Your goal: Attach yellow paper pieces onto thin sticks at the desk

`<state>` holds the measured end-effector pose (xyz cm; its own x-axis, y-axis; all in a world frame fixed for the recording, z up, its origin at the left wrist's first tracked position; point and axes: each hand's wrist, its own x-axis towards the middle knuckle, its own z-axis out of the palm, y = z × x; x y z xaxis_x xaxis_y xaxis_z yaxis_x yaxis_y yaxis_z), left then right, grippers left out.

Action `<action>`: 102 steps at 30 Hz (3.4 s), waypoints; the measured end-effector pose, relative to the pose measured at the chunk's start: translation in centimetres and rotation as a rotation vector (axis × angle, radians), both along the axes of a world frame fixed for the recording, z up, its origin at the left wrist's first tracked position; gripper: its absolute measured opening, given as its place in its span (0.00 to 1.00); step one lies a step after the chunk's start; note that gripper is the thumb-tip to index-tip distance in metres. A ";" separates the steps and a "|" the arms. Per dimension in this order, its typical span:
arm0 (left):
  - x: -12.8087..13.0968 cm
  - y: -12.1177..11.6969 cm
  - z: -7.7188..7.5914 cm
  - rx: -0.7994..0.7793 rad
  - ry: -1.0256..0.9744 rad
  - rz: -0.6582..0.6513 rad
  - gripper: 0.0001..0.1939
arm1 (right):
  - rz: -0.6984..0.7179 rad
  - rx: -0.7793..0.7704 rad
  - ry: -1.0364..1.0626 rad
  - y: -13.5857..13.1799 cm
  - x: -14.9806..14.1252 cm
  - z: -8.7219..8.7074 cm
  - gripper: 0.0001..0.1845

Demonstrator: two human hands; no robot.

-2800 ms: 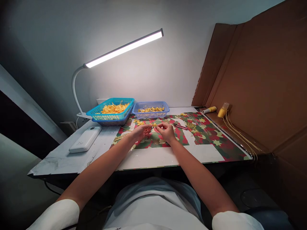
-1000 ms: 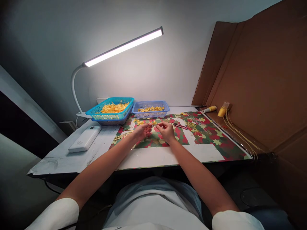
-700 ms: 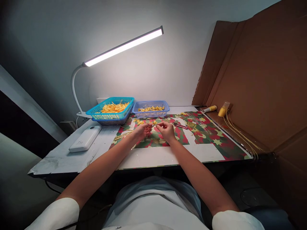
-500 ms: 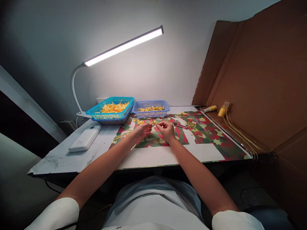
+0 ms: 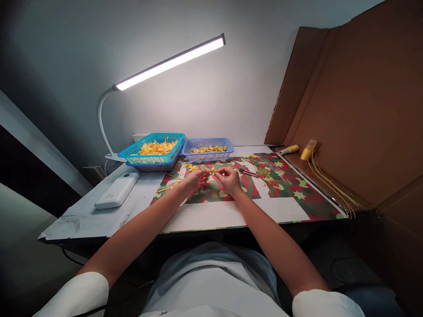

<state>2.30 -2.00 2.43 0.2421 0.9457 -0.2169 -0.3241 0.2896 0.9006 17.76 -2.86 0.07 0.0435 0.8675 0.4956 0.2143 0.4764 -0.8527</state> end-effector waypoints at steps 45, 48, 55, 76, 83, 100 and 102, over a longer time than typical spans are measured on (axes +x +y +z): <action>0.8 -0.4 -0.4 0.064 0.035 0.038 0.08 | -0.016 -0.021 0.015 -0.1 0.0 0.2 0.14; 1.0 -0.4 -0.3 0.045 0.007 0.061 0.08 | -0.032 -0.015 0.011 -0.2 0.0 0.3 0.14; 1.2 -0.5 -0.2 0.033 -0.045 0.089 0.08 | -0.035 -0.026 0.008 -0.5 0.1 0.7 0.15; 1.0 0.0 -1.2 0.092 -0.023 0.082 0.10 | -0.027 0.058 -0.068 -0.4 0.4 0.5 0.08; 1.2 -0.2 -1.0 0.126 -0.013 0.079 0.11 | -0.009 -0.027 0.043 -0.1 0.1 0.2 0.15; 1.1 -0.3 -0.3 0.124 -0.020 0.163 0.11 | 0.023 0.014 -0.047 0.1 0.2 0.1 0.18; 1.1 -0.3 -0.3 0.131 -0.001 0.144 0.12 | 0.034 0.015 -0.052 0.2 0.0 0.0 0.18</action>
<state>3.36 -2.29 2.14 0.1029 0.9907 -0.0892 -0.3547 0.1203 0.9272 17.79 -2.63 0.03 -0.0117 0.8604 0.5094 0.2418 0.4968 -0.8335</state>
